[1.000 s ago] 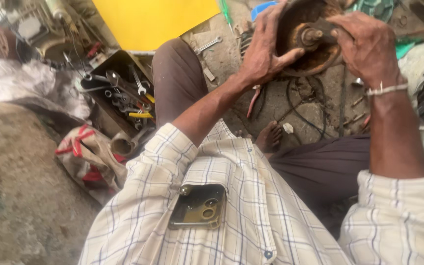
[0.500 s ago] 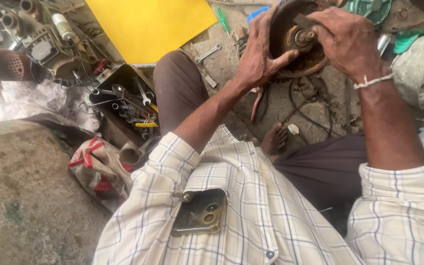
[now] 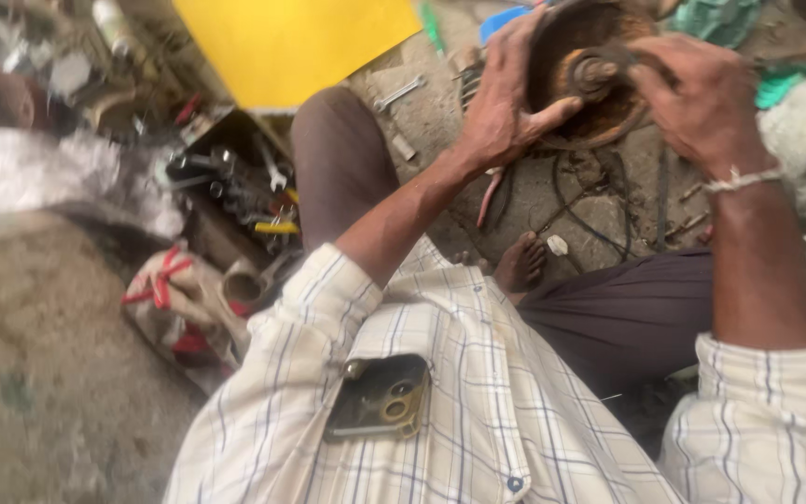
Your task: The person sits on the ground and uses a metal scraper to clean rust and debris from a circular metal component, likely a brake drum or pulley. They repeatedly scrape the inner and outer surfaces while rotating the part with their other hand.
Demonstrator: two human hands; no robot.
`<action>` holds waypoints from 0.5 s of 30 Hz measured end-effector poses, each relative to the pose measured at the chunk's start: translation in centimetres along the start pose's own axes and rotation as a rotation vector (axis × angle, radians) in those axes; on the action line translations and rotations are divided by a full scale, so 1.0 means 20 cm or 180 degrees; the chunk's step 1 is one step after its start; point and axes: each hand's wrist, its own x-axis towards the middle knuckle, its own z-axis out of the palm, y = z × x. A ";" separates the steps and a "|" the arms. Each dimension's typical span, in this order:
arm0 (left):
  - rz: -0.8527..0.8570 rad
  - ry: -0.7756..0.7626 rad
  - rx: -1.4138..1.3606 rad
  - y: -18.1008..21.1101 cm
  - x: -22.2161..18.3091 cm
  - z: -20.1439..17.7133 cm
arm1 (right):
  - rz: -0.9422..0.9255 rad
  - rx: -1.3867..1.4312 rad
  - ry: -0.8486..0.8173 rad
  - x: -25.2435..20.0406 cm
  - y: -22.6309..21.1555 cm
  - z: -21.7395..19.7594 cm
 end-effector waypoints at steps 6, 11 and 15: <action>-0.0085 -0.0017 -0.0030 0.02 0.01 0.01 | -0.0661 -0.0178 0.0034 0.10 0.00 0.01; -0.0217 -0.0124 -0.0130 0.00 -0.01 0.01 | -0.0009 0.0063 -0.0154 0.03 -0.04 -0.07; -0.0188 0.0014 -0.0024 -0.01 -0.02 0.00 | 0.0304 -0.0089 -0.0386 0.05 -0.10 -0.09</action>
